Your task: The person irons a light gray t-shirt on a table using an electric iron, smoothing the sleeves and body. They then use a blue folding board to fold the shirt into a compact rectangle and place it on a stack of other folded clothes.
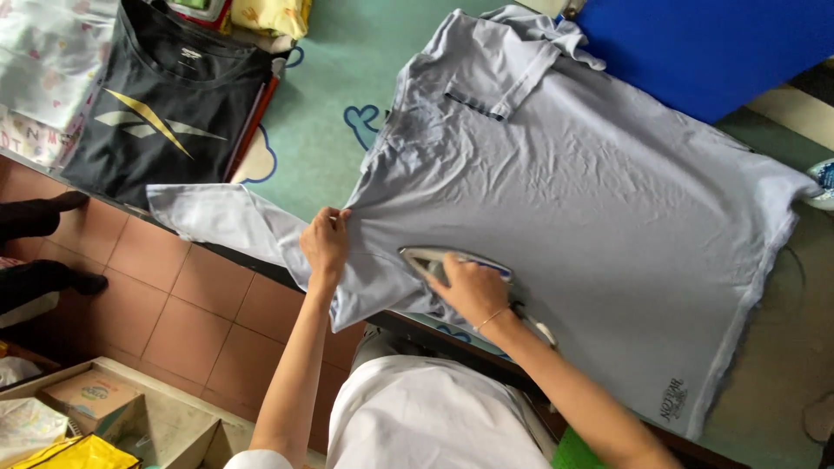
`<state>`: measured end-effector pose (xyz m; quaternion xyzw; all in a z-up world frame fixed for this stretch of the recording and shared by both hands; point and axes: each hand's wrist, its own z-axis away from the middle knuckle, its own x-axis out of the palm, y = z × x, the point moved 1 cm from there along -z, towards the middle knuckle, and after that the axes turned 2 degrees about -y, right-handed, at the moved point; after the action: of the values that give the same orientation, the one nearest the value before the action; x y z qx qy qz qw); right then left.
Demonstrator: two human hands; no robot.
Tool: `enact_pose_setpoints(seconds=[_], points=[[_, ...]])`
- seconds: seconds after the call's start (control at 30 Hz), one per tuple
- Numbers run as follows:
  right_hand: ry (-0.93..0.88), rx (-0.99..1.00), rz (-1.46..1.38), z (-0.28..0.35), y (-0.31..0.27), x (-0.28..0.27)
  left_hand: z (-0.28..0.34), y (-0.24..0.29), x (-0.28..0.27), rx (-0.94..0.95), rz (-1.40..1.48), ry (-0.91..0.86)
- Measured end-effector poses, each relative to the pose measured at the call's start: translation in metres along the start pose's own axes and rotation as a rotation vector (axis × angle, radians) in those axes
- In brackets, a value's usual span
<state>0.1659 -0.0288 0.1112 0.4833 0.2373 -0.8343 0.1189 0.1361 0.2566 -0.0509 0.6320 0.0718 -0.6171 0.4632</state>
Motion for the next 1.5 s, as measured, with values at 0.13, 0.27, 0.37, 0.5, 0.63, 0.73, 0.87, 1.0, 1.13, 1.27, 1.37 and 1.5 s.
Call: enact_pose_setpoints(seconds=[0.13,0.27,0.37,0.5,0.63,0.73,0.87,1.0,1.13,1.27,1.37,1.5], points=[[0.032,-0.068,0.016,-0.038,-0.01,0.011,-0.009,-0.006,-0.006,0.005,-0.034,-0.072],[0.196,-0.072,0.088,-0.069,-0.026,-0.012,-0.005,0.001,-0.024,0.034,-0.038,-0.202],[0.159,-0.169,0.134,-0.078,-0.038,0.008,0.013,0.006,-0.045,0.063,-0.018,-0.327],[0.154,-0.231,0.048,-0.091,-0.061,-0.021,0.03,-0.008,-0.055,0.078,0.055,-0.415],[0.213,-0.141,0.19,-0.116,-0.049,-0.005,0.019,-0.009,-0.059,0.046,0.039,-0.477],[0.102,-0.147,0.013,-0.094,-0.056,-0.007,-0.006,-0.001,-0.046,0.096,-0.098,-0.476],[0.083,0.188,-0.001,-0.068,-0.023,-0.006,-0.071,0.035,-0.009,0.203,0.101,-0.308],[0.259,0.696,-0.153,-0.034,0.041,-0.016,-0.114,0.103,-0.007,0.127,0.298,-0.371],[0.303,0.83,-0.166,-0.045,0.06,-0.018,-0.139,0.117,0.016,0.14,0.112,-0.411],[0.252,0.726,-0.166,-0.087,0.011,-0.032,-0.178,0.096,0.023,0.205,0.055,-0.339],[0.192,0.592,-0.165,-0.122,-0.037,-0.033,-0.186,0.089,0.008,0.236,0.163,-0.361],[0.173,0.309,-0.063,-0.145,-0.084,-0.008,-0.191,0.091,0.002,0.219,0.267,-0.417]])
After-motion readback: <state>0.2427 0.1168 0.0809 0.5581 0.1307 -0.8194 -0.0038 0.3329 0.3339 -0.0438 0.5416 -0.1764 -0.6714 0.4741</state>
